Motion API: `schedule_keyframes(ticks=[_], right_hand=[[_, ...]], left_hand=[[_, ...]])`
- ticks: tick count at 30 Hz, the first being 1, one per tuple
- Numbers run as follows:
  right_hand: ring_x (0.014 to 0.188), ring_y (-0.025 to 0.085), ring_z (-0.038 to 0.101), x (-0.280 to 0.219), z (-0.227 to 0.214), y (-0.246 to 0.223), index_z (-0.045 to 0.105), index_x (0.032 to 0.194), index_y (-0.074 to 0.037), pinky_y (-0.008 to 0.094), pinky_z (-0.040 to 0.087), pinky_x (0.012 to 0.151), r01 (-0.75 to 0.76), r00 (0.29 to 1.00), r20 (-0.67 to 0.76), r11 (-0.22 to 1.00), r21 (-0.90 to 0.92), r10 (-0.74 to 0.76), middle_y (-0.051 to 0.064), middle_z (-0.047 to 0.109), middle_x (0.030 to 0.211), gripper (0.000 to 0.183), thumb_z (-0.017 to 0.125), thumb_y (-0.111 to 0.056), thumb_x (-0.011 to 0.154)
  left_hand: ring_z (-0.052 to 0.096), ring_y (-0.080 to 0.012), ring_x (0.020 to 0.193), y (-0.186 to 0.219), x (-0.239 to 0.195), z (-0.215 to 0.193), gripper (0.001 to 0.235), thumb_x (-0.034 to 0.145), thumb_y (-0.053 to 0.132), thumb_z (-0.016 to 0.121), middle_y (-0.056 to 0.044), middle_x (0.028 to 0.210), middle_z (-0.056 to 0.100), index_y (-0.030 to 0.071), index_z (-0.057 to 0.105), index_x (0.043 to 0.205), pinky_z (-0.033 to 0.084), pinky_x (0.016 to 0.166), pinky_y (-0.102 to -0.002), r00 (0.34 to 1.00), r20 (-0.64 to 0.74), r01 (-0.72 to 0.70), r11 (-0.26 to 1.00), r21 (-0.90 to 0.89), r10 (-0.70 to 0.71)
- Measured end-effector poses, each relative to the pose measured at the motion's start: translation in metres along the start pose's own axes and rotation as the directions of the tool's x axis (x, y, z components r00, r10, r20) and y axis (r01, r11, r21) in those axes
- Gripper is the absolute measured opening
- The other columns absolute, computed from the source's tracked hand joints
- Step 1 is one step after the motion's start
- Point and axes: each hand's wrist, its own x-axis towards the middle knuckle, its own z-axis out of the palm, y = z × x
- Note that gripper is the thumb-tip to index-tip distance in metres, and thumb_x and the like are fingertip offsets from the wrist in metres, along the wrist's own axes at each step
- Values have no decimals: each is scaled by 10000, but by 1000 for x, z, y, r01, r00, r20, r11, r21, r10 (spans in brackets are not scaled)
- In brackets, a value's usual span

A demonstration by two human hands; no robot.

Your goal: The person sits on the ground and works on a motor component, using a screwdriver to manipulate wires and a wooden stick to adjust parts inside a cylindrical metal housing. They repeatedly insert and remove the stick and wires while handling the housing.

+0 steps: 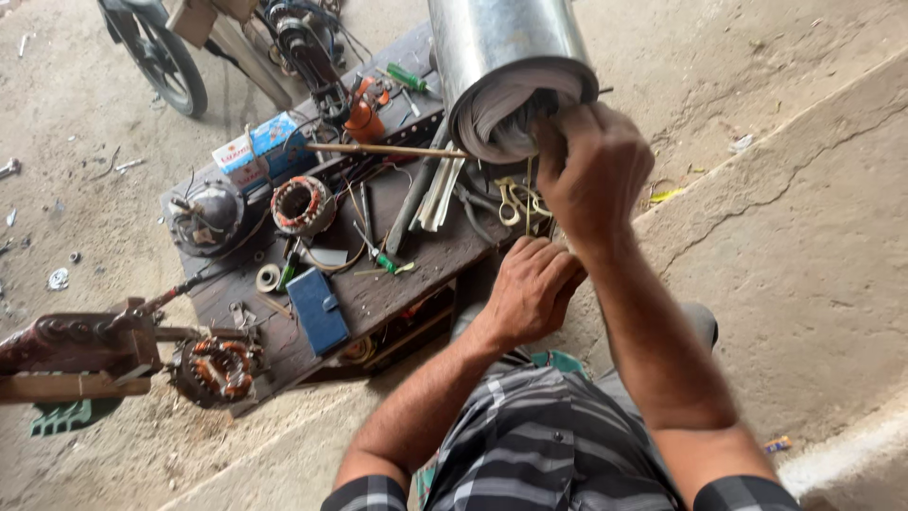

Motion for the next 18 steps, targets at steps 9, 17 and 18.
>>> schedule_keyframes(ticks=[9,17,18], right_hand=[[770,181,661,12,-23,1,714,1056,-85,313,528,641,226,973,108,934,-276,-203,55,704,894,319,797,-393,1049],[720,137,610,29,-18,2,672,819,-113,283,455,568,590,791,217,619,-519,-572,43,656,731,239,787,-199,1011],[693,129,593,35,-16,6,647,773,-122,277,445,555,638,752,269,564,-524,-601,34,633,692,240,774,-155,975]], left_hand=[[635,-238,886,-10,-6,-9,82,1036,145,643,-75,960,664,67,631,1057,483,855,-398,1000,-1,-29,998,-50,29],[617,-251,878,3,-1,-6,106,1004,136,681,-74,925,636,60,636,1062,456,835,-401,997,-55,-73,974,-215,62],[613,-248,865,3,-1,-5,112,1003,137,683,-73,920,635,56,637,1065,449,821,-400,996,-57,-77,969,-233,65]])
